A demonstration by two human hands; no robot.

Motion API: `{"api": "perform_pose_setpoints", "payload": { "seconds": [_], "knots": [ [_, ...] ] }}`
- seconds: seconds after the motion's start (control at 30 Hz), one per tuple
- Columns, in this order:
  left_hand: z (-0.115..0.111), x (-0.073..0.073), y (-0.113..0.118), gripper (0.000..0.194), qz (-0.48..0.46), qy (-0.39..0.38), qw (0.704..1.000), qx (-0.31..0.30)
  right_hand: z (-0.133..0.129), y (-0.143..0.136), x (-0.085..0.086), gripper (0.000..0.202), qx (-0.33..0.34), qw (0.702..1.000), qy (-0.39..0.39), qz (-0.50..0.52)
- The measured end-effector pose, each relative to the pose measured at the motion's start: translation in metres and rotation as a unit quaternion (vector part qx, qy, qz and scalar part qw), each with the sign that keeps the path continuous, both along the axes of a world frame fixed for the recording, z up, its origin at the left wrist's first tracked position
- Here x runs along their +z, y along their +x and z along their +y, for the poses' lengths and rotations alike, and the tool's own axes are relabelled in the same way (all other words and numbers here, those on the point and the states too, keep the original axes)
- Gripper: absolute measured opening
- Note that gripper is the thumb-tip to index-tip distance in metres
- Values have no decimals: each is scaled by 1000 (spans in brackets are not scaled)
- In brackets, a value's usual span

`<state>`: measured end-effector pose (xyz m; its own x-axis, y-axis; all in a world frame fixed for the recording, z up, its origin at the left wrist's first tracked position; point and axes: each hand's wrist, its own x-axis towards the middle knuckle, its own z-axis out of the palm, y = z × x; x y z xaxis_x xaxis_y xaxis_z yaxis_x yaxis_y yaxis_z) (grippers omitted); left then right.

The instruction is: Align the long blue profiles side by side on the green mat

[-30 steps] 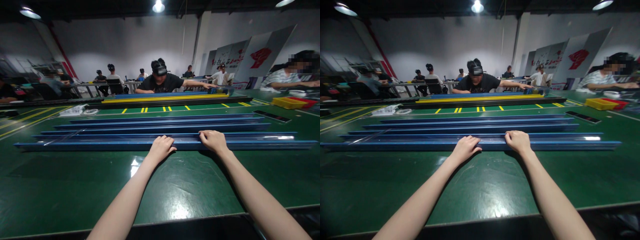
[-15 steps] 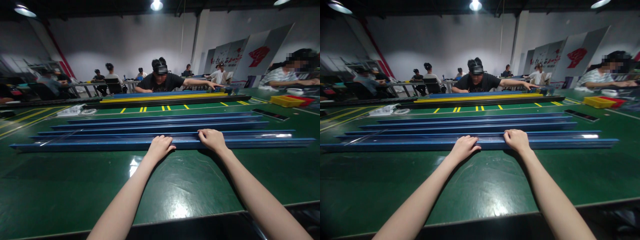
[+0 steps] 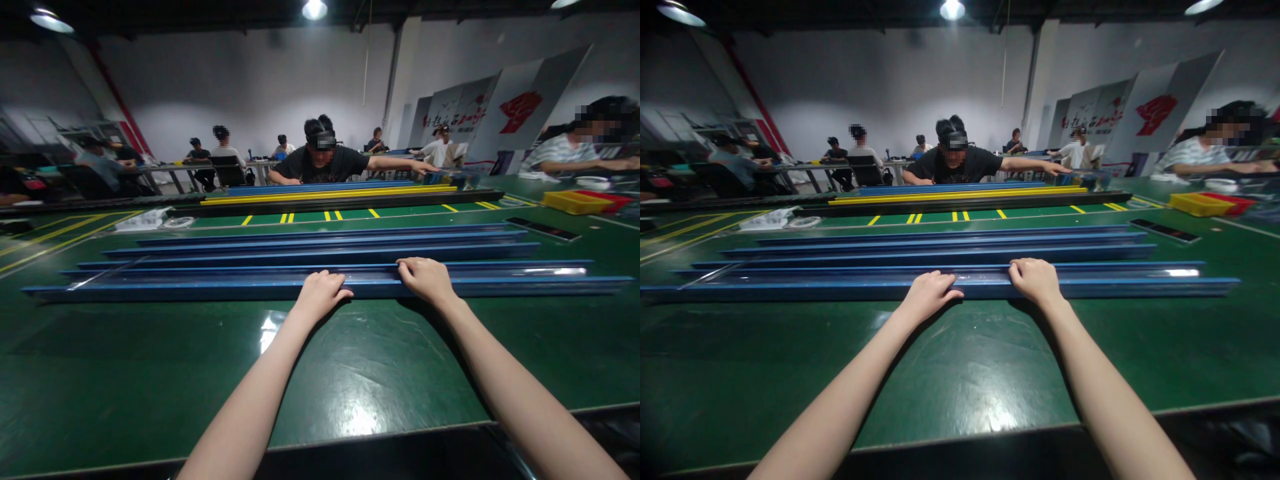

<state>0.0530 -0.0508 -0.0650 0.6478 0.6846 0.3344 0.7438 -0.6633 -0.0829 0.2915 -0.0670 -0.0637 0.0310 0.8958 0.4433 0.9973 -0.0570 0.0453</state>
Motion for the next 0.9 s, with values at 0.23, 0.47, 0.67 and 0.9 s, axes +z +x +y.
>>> {"api": "perform_pose_setpoints", "payload": {
  "seconds": [0.23,0.47,0.67,0.9],
  "knots": [
    [-1,-1,1,31,-4,6,1000,12,0,0,1,40,0,1000,-7,-1],
    [-2,-1,1,34,-7,12,1000,24,-1,0,1,40,3,1000,-12,1],
    [-2,-1,1,31,-18,-3,999,31,-1,-1,2,40,0,1000,-14,2],
    [-2,0,2,30,-22,5,999,25,-5,-8,7,42,-3,999,-35,-34]
  ]
}}
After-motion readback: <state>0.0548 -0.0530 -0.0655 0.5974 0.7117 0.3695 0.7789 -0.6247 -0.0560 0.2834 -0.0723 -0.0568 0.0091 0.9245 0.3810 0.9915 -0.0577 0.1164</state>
